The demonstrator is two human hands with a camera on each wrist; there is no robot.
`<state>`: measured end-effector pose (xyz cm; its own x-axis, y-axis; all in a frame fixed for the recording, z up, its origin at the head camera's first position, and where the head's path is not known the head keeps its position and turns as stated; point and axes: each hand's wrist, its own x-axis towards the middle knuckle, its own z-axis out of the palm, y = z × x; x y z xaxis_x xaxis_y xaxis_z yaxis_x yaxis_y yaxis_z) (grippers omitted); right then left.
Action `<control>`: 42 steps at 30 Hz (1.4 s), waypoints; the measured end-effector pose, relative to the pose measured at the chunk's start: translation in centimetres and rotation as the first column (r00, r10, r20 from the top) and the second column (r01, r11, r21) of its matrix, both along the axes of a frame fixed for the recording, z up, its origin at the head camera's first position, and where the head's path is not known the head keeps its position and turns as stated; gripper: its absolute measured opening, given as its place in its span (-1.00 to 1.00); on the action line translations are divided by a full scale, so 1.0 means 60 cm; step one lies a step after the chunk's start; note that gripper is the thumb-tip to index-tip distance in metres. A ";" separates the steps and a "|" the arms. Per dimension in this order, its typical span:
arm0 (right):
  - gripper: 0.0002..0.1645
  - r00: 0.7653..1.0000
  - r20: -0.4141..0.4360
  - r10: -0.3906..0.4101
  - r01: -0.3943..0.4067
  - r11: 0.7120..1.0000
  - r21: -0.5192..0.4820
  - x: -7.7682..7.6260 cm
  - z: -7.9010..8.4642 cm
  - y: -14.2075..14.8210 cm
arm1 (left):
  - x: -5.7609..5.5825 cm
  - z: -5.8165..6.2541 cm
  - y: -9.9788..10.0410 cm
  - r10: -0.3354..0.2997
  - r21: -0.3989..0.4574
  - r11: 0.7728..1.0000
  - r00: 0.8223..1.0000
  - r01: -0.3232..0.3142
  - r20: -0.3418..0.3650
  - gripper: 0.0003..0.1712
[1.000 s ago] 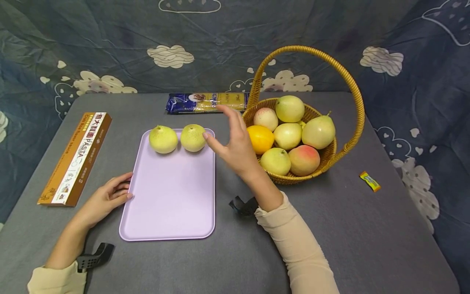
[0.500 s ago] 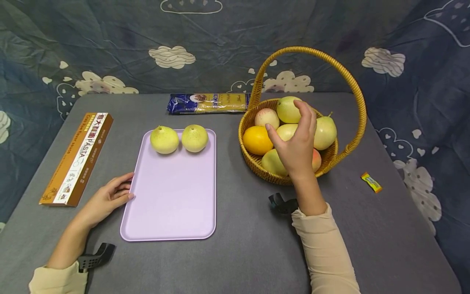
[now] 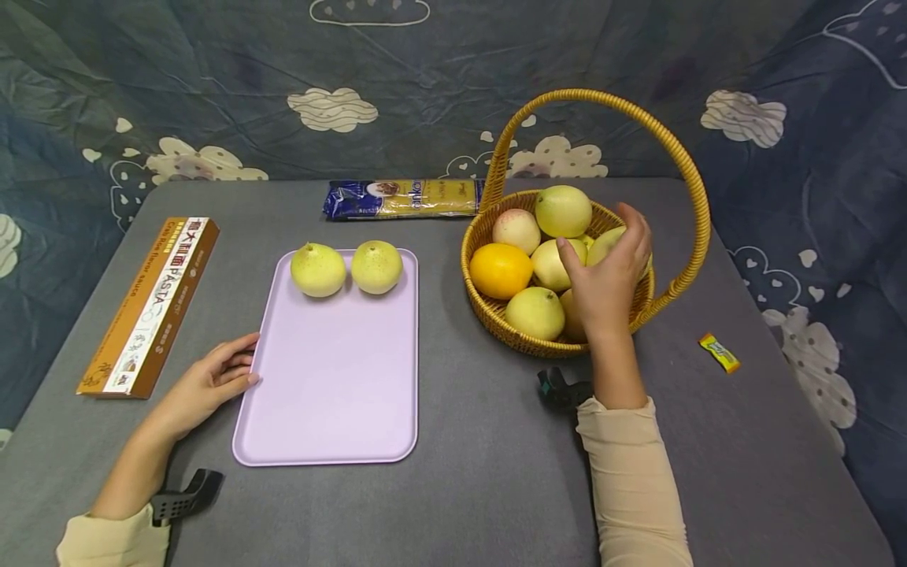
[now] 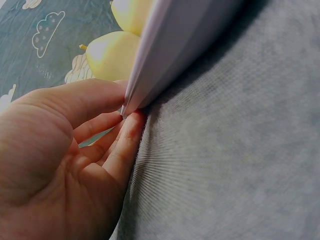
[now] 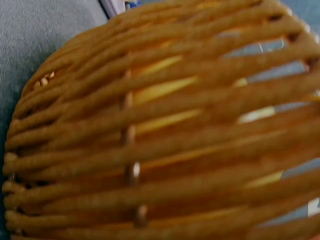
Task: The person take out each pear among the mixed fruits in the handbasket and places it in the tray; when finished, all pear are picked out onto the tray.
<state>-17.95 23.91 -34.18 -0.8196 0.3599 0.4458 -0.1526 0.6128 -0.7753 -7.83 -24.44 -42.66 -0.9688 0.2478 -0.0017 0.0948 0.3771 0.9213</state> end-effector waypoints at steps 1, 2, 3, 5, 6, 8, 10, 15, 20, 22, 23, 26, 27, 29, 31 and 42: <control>-0.14 1.000 0.007 -0.009 0.009 1.000 0.004 -0.001 -0.001 0.002 | 0.000 0.000 0.001 -0.002 0.008 1.000 1.000 0.002 -0.003 -0.33; -0.15 1.000 0.012 -0.017 0.017 1.000 0.008 -0.002 -0.003 0.004 | 0.000 0.000 0.001 -0.004 0.016 1.000 1.000 0.004 -0.005 -0.34; -0.15 1.000 0.016 -0.024 0.024 1.000 0.011 -0.002 -0.005 0.007 | 0.001 0.000 0.001 -0.006 0.021 1.000 1.000 0.006 -0.010 -0.33; -0.15 0.999 0.030 -0.039 0.039 0.999 0.020 -0.003 -0.008 0.011 | 0.001 0.000 0.002 -0.010 0.033 0.999 1.000 0.010 -0.017 -0.33; -0.15 0.998 0.041 -0.047 0.046 0.999 0.022 -0.004 -0.010 0.013 | 0.001 0.001 0.002 -0.010 0.037 0.999 1.000 0.011 -0.018 -0.33; -0.15 0.996 0.070 -0.064 0.062 0.998 0.029 -0.005 -0.013 0.016 | 0.002 0.000 0.002 -0.011 0.040 0.999 1.000 0.012 -0.018 -0.33; -0.14 0.991 0.104 -0.086 0.082 0.996 0.042 -0.006 -0.015 0.020 | 0.002 0.000 0.001 -0.010 0.035 0.999 1.000 0.010 -0.018 -0.32; -0.09 0.964 0.216 -0.152 0.144 0.988 0.054 -0.008 -0.020 0.028 | 0.002 -0.001 0.001 -0.007 0.028 1.000 1.000 0.008 -0.017 -0.33; -0.07 0.938 0.295 -0.181 0.179 0.983 0.035 -0.011 -0.022 0.033 | 0.001 0.001 0.003 -0.009 0.043 0.999 1.000 0.010 -0.030 -0.34; -0.06 0.936 0.301 -0.181 0.178 0.983 0.037 -0.012 -0.022 0.034 | 0.002 0.001 0.004 -0.008 0.040 0.999 0.999 0.009 -0.033 -0.34; -0.07 0.936 0.302 -0.180 0.177 0.983 0.037 -0.012 -0.022 0.034 | 0.002 0.001 0.004 -0.008 0.040 0.999 0.999 0.009 -0.033 -0.34; -0.08 0.933 0.310 -0.183 0.180 0.983 0.039 -0.013 -0.022 0.035 | 0.002 0.002 0.004 -0.008 0.036 0.999 0.999 0.009 -0.031 -0.34; -0.09 0.931 0.314 -0.184 0.181 0.983 0.040 -0.014 -0.022 0.035 | 0.002 0.002 0.004 -0.008 0.036 0.999 1.000 0.009 -0.030 -0.34; -0.10 0.928 0.322 -0.186 0.182 0.982 0.042 -0.015 -0.023 0.036 | 0.002 0.002 0.003 -0.008 0.036 0.999 1.000 0.009 -0.029 -0.34; -0.11 0.924 0.333 -0.188 0.183 0.982 0.045 -0.016 -0.022 0.037 | 0.002 0.002 0.003 -0.008 0.033 0.999 1.000 0.009 -0.028 -0.34; -0.13 0.888 0.415 -0.198 0.191 0.980 0.057 -0.018 -0.021 0.041 | 0.002 0.001 0.003 -0.005 0.017 1.000 0.999 0.005 -0.034 -0.34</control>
<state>-19.01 26.37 -35.44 -0.8454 0.5272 0.0852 0.3058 0.6087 -0.7321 -7.73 -24.29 -42.59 -0.9670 0.2524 0.0355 0.1280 0.3605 0.9239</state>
